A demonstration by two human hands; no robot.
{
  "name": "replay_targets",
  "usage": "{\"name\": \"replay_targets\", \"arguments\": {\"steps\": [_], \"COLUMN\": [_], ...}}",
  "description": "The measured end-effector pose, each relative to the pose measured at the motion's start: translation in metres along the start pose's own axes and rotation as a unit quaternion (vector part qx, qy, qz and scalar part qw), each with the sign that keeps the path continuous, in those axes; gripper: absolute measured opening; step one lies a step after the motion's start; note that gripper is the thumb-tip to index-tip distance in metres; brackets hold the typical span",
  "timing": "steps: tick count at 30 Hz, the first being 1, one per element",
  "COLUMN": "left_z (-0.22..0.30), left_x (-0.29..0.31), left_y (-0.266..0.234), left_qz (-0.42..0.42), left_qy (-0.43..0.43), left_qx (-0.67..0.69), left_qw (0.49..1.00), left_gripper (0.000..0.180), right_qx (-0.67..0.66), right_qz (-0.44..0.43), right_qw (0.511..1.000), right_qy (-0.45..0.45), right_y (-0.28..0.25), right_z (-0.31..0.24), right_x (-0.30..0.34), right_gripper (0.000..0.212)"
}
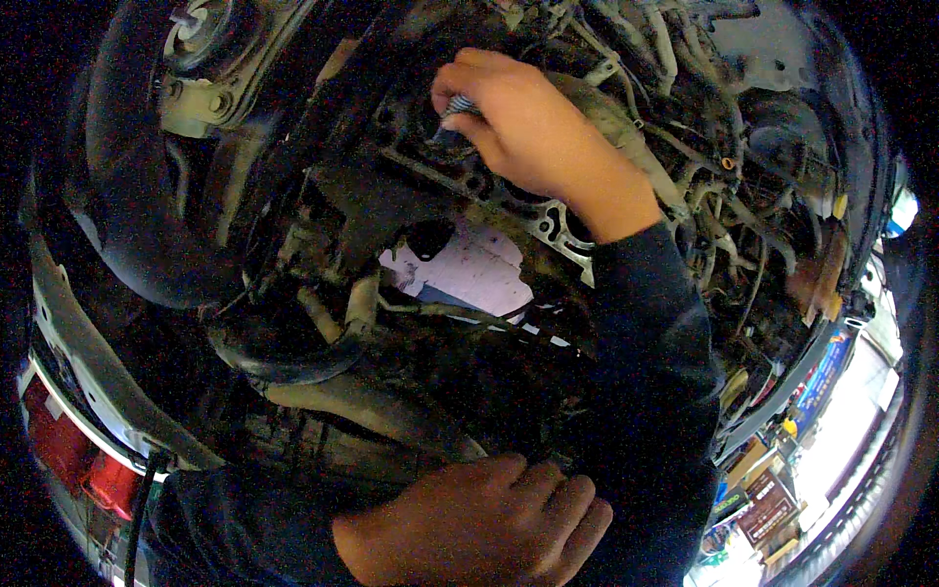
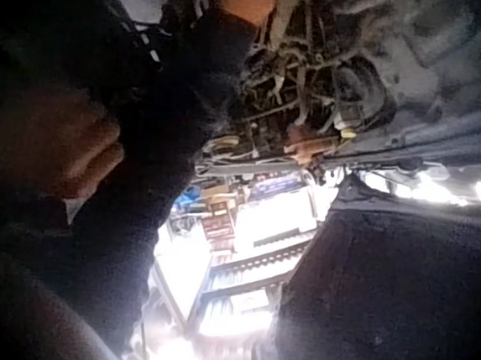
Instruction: The person cleans the exposed engine block surface using a small metal tool and a cloth. They scrape and wipe the cylinder head area, then handle a small metal part before continuing to clean the engine block with the tool and cloth.
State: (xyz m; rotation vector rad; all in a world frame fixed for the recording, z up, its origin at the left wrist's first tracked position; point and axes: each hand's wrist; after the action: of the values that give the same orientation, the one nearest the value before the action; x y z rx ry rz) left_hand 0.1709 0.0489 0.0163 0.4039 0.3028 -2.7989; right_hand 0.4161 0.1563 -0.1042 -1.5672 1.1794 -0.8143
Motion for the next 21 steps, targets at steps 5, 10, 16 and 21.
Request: {"name": "replay_targets", "arguments": {"steps": [5, 10, 16, 21], "left_z": [0.000, 0.001, 0.000, 0.001], "left_x": [-0.001, 0.000, -0.001, 0.001], "left_y": [-0.002, 0.001, 0.001, 0.001], "left_qz": [0.002, -0.007, 0.007, 0.001], "left_qy": [-0.001, -0.003, 0.004, -0.013], "left_qx": [0.018, 0.022, 0.015, 0.018], "left_qw": [1.000, 1.000, 1.000, 1.000], "left_gripper": [0.024, 0.023, 0.022, 0.022], "right_qx": [0.029, 0.012, 0.024, 0.006], "right_qz": [-0.013, -0.010, -0.015, 0.004], "right_qw": [0.999, 1.000, 1.000, 1.000], "right_qy": [-0.010, -0.006, -0.006, -0.018], "right_y": [-0.001, -0.001, -0.003, 0.003], "right_z": [0.005, -0.001, 0.000, -0.001], "right_x": [0.003, -0.003, 0.003, -0.004], "right_gripper": [0.019, 0.019, 0.020, 0.020]}}
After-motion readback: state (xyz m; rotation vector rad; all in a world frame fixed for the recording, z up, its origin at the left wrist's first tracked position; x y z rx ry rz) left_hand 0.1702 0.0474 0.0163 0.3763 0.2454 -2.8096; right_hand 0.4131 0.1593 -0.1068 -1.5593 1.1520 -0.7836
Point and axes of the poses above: each hand's wrist, its own x-axis away from the middle knuckle, its own y-axis out of the palm, z = x × y, and after that the axes turned 14 degrees about x, right-handed
